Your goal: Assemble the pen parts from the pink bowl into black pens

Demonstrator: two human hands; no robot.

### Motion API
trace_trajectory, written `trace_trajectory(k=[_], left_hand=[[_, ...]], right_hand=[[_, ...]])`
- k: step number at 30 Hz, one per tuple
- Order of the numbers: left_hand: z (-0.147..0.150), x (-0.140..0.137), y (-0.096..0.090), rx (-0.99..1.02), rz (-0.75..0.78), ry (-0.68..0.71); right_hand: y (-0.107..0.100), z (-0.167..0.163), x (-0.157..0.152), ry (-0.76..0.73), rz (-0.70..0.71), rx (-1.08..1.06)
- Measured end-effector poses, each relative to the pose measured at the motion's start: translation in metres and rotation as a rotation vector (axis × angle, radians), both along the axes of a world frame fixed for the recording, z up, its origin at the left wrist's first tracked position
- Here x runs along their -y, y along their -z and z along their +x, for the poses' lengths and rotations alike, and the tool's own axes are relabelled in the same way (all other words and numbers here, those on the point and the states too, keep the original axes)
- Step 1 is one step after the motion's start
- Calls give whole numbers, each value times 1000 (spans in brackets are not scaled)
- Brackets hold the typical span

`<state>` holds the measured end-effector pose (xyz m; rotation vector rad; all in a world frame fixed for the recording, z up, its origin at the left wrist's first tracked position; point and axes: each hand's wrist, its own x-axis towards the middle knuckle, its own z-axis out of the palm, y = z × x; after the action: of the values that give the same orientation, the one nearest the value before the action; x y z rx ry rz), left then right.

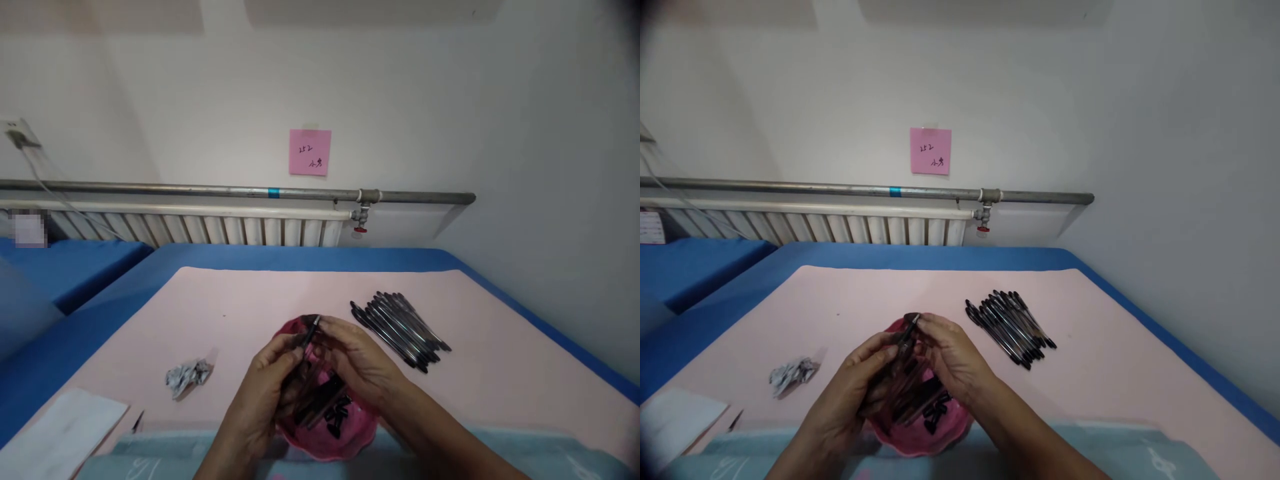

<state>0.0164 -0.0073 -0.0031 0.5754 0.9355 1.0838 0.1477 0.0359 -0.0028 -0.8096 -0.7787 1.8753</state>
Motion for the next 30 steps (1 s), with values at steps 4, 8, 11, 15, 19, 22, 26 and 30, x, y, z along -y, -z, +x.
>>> trace_trajectory(k=[4,8,11,15,19,22,26,30], left_hand=[[4,0,4,-36,66,-58],[5,-1,9,-66,146,-76],[4,0,10,-13,120,-50],[3,0,10,-55,125,-67],[5,-1,9,-3,88,-39],[5,-1,9,-38,93,-27],[7,2,11,-341,303,-107],[10,5,12,-560,405,-189]], right_hand=[[6,-1,-1,98,52,125],[9,0,-2,116,94,164],[7,1,-2,82,115,123],[6,1,-1,107,86,131],[6,1,0,51,55,67],[5,0,0,64,61,58],[6,1,-3,135,84,89],[8,-1,0,173,127,99]])
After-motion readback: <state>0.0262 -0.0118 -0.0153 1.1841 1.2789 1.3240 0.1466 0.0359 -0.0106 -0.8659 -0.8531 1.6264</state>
